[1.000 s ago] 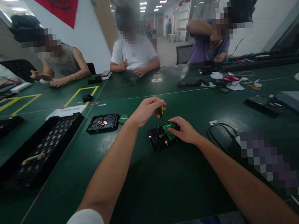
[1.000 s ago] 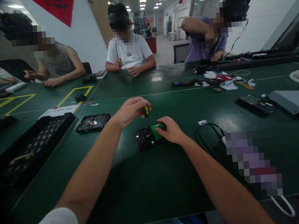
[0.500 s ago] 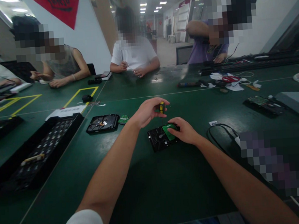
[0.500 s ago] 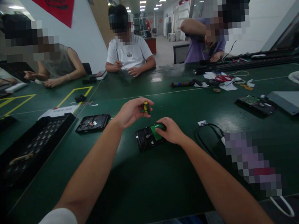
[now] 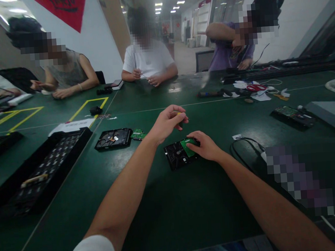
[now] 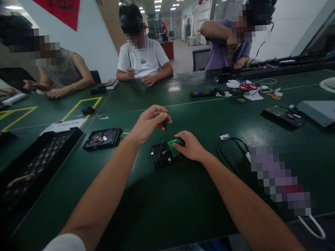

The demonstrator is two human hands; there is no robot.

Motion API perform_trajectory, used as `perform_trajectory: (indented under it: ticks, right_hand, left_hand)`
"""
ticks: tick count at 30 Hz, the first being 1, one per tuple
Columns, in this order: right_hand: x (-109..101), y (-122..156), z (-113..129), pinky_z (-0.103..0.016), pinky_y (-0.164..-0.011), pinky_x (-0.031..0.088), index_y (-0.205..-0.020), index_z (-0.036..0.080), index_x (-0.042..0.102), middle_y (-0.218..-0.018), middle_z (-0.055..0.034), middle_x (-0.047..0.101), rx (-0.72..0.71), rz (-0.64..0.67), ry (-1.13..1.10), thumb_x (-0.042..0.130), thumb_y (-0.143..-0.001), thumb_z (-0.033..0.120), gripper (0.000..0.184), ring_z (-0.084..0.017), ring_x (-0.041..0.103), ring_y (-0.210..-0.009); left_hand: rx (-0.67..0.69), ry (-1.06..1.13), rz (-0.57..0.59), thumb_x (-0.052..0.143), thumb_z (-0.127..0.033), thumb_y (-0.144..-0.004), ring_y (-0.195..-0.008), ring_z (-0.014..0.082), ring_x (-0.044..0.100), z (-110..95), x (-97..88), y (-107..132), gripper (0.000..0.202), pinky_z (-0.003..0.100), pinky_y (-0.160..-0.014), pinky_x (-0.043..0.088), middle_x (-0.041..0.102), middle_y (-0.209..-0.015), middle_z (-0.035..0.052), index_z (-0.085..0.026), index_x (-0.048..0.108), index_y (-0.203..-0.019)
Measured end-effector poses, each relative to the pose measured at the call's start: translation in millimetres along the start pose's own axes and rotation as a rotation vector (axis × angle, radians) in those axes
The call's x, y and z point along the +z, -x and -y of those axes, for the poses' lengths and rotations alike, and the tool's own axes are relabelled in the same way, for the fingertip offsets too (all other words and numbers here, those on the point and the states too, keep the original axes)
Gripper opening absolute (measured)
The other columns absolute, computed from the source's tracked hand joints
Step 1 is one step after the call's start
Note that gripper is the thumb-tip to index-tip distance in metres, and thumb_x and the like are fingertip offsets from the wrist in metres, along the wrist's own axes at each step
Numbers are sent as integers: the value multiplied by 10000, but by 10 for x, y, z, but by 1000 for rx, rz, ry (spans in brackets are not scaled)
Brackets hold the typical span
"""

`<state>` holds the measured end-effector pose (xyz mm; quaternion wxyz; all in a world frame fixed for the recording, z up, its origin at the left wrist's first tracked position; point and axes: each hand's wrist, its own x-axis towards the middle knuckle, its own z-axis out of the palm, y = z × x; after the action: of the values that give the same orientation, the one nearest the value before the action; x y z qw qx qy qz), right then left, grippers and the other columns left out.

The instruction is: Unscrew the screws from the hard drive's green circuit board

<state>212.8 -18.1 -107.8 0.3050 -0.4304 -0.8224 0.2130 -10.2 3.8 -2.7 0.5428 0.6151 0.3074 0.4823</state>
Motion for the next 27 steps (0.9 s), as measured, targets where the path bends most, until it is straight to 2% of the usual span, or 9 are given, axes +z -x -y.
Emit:
perform_trajectory:
  ticks: [4,8,12,15,20,23,27]
  right_hand:
    - [2,6,-17,-457,-944,542,-1272,232,681,-1266,-117,668,0,1,8,704,-974,366,328,-281,647,-1143]
    - [2,8,-16,-468,-945,540,-1280,241,681,-1274,-113,669,11,-3,16,700,-976,375,333,-284,646,-1144]
    - [-6,4,-1,-469,-954,546,-1274,227,676,-1273,-118,667,5,9,16,695,-980,366,326,-284,641,-1155]
    - [-10,0,3,-471,-959,549,-1285,229,670,-1285,-117,662,10,20,16,689,-986,373,333,-284,636,-1168]
    - [-10,-1,7,-465,-947,550,-1275,243,676,-1272,-108,667,18,18,11,696,-978,361,320,-281,638,-1159]
    - [-4,2,10,-456,-938,551,-1260,240,677,-1260,-109,671,12,6,1,703,-970,350,311,-279,641,-1148]
    - [9,3,-8,-454,-945,547,-1259,237,672,-1259,-111,674,-8,0,-3,706,-967,338,311,-276,643,-1148]
  left_hand:
    - [-66,59,39,664,-404,-973,-859,160,685,-23,-25,4,262,209,-610,530,712,-931,80,-154,734,-1010]
    - [-105,123,47,671,-367,-956,-906,187,692,-43,-30,5,239,262,-671,597,707,-949,89,-146,745,-1011]
    - [-67,-6,-67,767,-348,-896,-767,141,663,-29,2,-4,229,224,-585,559,722,-918,80,-139,678,-925]
    - [-22,-69,-117,786,-335,-882,-743,137,668,-18,26,-2,255,212,-554,536,742,-900,86,-149,615,-908]
    - [26,-55,-29,775,-303,-888,-747,129,672,-47,47,22,233,192,-548,516,702,-845,30,-173,612,-990]
    - [19,-86,9,787,-333,-892,-668,91,605,-59,49,32,213,188,-552,511,642,-793,2,-166,664,-942]
    - [12,-129,-52,852,-341,-852,-589,72,564,-39,46,29,280,186,-500,462,633,-752,-3,-161,638,-867]
